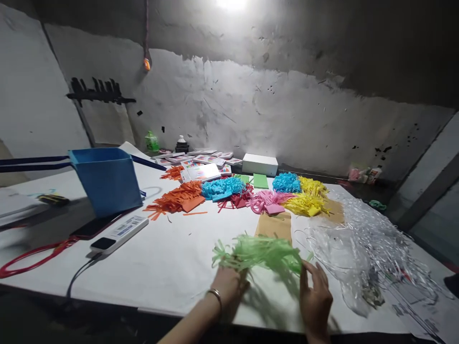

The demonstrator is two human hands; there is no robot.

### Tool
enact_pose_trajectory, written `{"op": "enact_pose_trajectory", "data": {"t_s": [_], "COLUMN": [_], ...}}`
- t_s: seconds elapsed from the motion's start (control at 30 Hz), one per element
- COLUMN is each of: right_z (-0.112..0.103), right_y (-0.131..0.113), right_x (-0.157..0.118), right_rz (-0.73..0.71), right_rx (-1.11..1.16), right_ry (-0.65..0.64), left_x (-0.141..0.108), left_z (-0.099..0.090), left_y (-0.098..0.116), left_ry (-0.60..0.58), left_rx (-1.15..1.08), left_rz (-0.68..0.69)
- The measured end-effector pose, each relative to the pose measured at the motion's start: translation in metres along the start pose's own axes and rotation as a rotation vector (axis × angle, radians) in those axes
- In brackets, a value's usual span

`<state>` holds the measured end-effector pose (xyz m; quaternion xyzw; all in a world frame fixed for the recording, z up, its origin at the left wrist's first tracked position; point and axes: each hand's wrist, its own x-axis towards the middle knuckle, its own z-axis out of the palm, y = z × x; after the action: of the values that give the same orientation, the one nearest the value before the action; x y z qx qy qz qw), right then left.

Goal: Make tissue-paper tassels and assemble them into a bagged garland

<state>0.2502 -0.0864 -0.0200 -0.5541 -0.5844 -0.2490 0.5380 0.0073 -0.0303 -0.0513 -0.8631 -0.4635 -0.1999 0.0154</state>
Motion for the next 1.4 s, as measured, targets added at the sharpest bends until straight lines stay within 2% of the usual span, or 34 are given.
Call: {"op": "enact_pose_trajectory", "data": {"t_s": [0.07,0.1,0.17,0.2,0.27,0.37,0.47,0.53,0.6,0.67,0.73,0.8,0.97,1.17,1.27,1.4], "right_z": [-0.009,-0.011,-0.009,-0.006,0.003,0.014,0.017,0.015,0.011,0.007,0.003,0.002,0.015,0.027,0.025,0.019], "right_y": [0.003,0.001,-0.007,-0.013,-0.027,-0.046,-0.057,-0.059,-0.058,-0.054,-0.052,-0.053,-0.063,-0.072,-0.071,-0.066], "right_x": [0.001,-0.001,-0.009,-0.014,-0.026,-0.04,-0.045,-0.046,-0.047,-0.048,-0.05,-0.049,-0.042,-0.039,-0.04,-0.041], "right_rz": [-0.058,-0.137,-0.339,-0.431,-0.545,-0.557,-0.528,-0.516,-0.503,-0.481,-0.431,-0.35,-0.086,0.018,0.004,-0.005], "right_rx": [-0.029,-0.025,0.01,0.034,0.088,0.155,0.225,0.256,0.257,0.248,0.251,0.265,0.184,0.023,0.054,0.184], "right_ry": [0.04,0.018,-0.124,-0.211,-0.356,-0.436,-0.497,-0.526,-0.54,-0.549,-0.564,-0.599,-0.673,-0.646,-0.627,-0.657], "left_x": [-0.002,-0.007,-0.025,-0.036,-0.056,-0.07,-0.058,-0.046,-0.039,-0.039,-0.045,-0.05,-0.044,-0.027,-0.025,-0.027], "left_z": [-0.016,-0.025,-0.045,-0.054,-0.069,-0.074,-0.057,-0.041,-0.028,-0.025,-0.029,-0.037,-0.049,-0.037,-0.039,-0.047], "left_y": [-0.047,-0.069,-0.098,-0.103,-0.09,-0.031,0.026,0.039,0.031,0.014,-0.002,-0.008,0.002,0.008,0.006,0.004], "left_ry": [-0.008,-0.018,0.016,0.061,0.161,0.222,0.197,0.141,0.099,0.071,0.072,0.079,0.002,0.011,-0.013,-0.066], "left_rx": [0.03,0.043,0.077,0.099,0.095,-0.071,-0.171,-0.189,-0.199,-0.21,-0.22,-0.236,-0.253,-0.089,-0.077,-0.188], "left_rz": [-0.114,-0.169,-0.231,-0.245,-0.221,-0.055,0.202,0.211,0.174,0.17,0.182,0.177,0.034,-0.203,-0.22,-0.119]}}
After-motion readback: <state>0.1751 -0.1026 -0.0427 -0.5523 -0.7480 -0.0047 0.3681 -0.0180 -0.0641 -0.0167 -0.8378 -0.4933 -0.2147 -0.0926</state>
